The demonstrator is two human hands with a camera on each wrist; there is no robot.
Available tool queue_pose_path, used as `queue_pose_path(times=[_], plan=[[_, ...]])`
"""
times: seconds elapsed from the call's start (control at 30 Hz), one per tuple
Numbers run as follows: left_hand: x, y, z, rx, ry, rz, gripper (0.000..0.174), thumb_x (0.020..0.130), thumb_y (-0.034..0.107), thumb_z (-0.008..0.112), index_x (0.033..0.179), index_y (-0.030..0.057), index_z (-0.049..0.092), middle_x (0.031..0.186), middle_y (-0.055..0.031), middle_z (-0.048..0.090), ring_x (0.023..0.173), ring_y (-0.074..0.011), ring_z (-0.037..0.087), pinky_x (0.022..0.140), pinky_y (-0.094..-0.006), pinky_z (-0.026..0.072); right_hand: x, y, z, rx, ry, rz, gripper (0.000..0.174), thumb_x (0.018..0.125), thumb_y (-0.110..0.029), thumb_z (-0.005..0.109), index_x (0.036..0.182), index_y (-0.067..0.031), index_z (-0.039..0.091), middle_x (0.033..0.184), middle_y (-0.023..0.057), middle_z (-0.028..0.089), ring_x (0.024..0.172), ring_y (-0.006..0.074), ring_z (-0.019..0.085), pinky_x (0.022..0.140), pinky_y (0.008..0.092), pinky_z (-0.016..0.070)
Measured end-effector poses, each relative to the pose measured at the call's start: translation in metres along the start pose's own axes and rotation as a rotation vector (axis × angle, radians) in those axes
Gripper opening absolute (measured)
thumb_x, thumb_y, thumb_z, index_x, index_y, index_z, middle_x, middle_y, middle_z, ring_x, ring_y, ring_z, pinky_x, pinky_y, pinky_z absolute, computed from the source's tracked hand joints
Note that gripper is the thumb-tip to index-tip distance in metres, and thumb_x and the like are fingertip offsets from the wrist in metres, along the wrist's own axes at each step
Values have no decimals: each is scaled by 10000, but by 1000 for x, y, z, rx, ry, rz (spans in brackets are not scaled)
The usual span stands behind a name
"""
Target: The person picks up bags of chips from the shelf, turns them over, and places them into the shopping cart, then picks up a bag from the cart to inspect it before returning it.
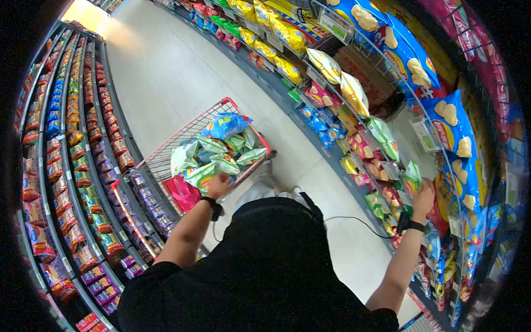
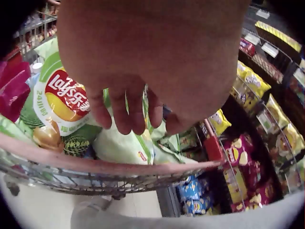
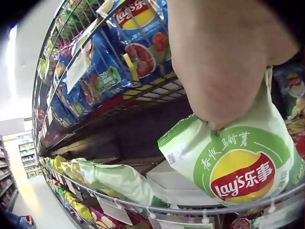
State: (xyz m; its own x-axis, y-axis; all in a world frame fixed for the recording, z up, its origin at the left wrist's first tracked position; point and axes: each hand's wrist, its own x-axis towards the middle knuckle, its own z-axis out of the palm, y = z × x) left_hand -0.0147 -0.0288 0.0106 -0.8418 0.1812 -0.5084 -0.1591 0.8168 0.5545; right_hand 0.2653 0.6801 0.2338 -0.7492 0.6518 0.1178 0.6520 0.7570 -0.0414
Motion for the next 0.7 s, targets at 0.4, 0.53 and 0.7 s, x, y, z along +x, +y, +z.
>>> queue_pose_path(times=[0.4, 0.53, 0.7], plan=[[-43, 33, -90, 383, 532, 78, 501, 757, 155, 703, 1211, 60, 515, 1207, -129, 550, 1154, -336, 494, 969, -478, 389, 9, -69, 14, 109, 87, -83, 234, 853, -62, 629, 1071, -33, 708, 1168, 158, 661, 1083, 349, 615, 940, 425, 486], [-35, 13, -98, 582, 527, 66, 684, 739, 201, 742, 1345, 101, 440, 1371, -95, 473, 1299, -344, 392, 1025, -589, 304, 3, -71, 23, -7, 143, -91, 288, 845, -68, 624, 1113, -112, 719, 1201, 113, 653, 1115, 315, 595, 935, 444, 472], [-14, -9, -111, 655, 85, -147, 685, 708, 295, 813, 1277, 128, 471, 1357, -111, 518, 1272, -380, 467, 1037, -633, 320, -4, -66, 28, -64, 198, -78, 307, 856, -119, 580, 1125, -163, 723, 1209, 94, 645, 1143, 278, 571, 981, 441, 426]])
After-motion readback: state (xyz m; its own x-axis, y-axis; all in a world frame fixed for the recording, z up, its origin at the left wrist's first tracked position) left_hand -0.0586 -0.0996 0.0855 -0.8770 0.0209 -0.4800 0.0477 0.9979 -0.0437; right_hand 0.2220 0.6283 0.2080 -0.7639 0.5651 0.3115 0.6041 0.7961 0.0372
